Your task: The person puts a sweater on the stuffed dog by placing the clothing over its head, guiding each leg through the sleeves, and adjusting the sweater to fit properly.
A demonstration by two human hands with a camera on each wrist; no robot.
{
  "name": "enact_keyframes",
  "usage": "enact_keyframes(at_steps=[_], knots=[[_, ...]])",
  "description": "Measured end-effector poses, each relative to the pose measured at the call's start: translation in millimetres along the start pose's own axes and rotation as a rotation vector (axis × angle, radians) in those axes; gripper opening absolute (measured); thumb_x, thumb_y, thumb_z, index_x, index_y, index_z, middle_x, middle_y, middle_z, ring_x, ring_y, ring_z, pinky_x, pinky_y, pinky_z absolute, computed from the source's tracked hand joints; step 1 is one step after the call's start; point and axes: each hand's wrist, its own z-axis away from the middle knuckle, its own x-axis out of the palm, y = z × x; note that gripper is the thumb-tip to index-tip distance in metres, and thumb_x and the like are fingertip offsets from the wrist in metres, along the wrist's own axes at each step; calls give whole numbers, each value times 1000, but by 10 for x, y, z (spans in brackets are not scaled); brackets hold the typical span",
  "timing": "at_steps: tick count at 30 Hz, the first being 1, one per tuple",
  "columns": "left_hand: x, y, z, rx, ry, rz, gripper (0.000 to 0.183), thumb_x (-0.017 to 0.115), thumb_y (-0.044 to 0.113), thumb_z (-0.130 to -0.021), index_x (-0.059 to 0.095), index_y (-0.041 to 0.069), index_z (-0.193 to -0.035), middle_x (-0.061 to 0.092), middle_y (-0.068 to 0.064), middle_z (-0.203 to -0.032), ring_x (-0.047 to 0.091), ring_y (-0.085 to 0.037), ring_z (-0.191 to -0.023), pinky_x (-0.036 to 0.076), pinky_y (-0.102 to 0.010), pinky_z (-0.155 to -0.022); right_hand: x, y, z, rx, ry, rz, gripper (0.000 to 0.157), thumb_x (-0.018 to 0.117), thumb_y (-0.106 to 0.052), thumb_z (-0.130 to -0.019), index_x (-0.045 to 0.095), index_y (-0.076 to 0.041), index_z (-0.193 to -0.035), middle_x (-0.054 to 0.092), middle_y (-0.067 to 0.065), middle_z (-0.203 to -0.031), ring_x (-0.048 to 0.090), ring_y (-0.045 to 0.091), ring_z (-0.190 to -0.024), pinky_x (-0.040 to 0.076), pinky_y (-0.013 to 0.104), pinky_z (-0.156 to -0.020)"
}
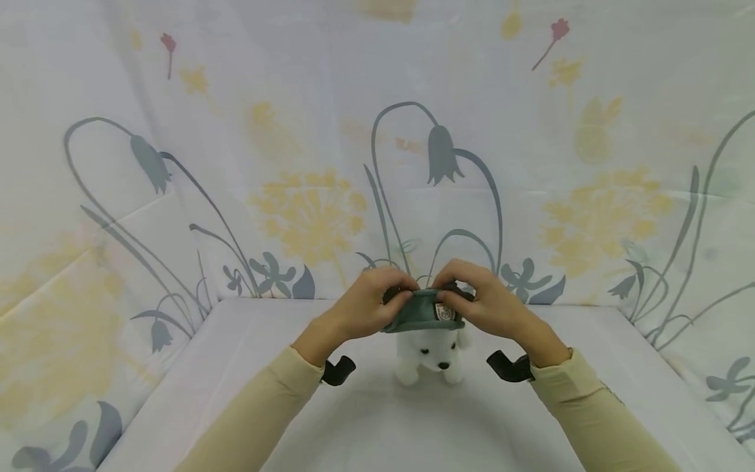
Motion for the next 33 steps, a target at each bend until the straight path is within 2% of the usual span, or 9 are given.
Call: enact_keyframes(at_steps=[7,13,18,22,27,30,33], knots=[[192,-86,-83,13,9,-59,12,59,4,-92,66,7,-101,65,-2,-97,59,-12,-87,47,-21,-77,-49,378,180,-14,-1,46,26,68,10,-81,63,-10,-96,61,0,-93,55,11,-86,45,23,-79],[244,-134,-173,26,21,-128,12,59,5,-92,66,6,-101,65,-2,-97,58,-11,-85,46,-20,-74,-113,519,189,-47,12,101,24,68,8,-82,63,-11,-97,60,-3,-95,55,10,-87,45,22,-78],[254,-196,-216,-2,29,-142,12,59,4,-92,67,7,-100,65,-1,-96,58,-10,-85,46,-19,-74,-126,579,153,-65,12,167,22,69,7,-82,64,-10,-96,60,-3,-95,53,10,-86,44,24,-76],[325,-241,-155,-51,0,-151,13,58,6,-92,68,8,-100,65,-1,-97,59,-11,-87,48,-22,-76,-45,635,212,-71,-26,223,20,69,5,-82,64,-10,-95,61,-3,-92,53,9,-81,45,26,-71],[429,-270,-3,-96,-28,-123,13,57,7,-94,68,8,-101,65,-1,-97,59,-11,-87,48,-22,-77,90,652,380,62,-103,176,16,64,-1,-89,62,-14,-99,63,-5,-93,54,7,-78,47,26,-69],[460,-269,57,-95,-33,-82,14,56,6,-94,67,7,-102,65,-2,-100,60,-12,-89,48,-23,-79,134,630,460,116,-90,156,16,63,-4,-91,62,-16,-101,63,-8,-96,56,6,-81,48,26,-69],[468,-255,107,-95,-31,-52,15,55,6,-94,66,7,-104,65,-2,-101,59,-12,-91,48,-23,-80,174,628,506,95,-52,135,19,67,-4,-88,62,-16,-101,63,-8,-97,57,6,-85,49,26,-71]])
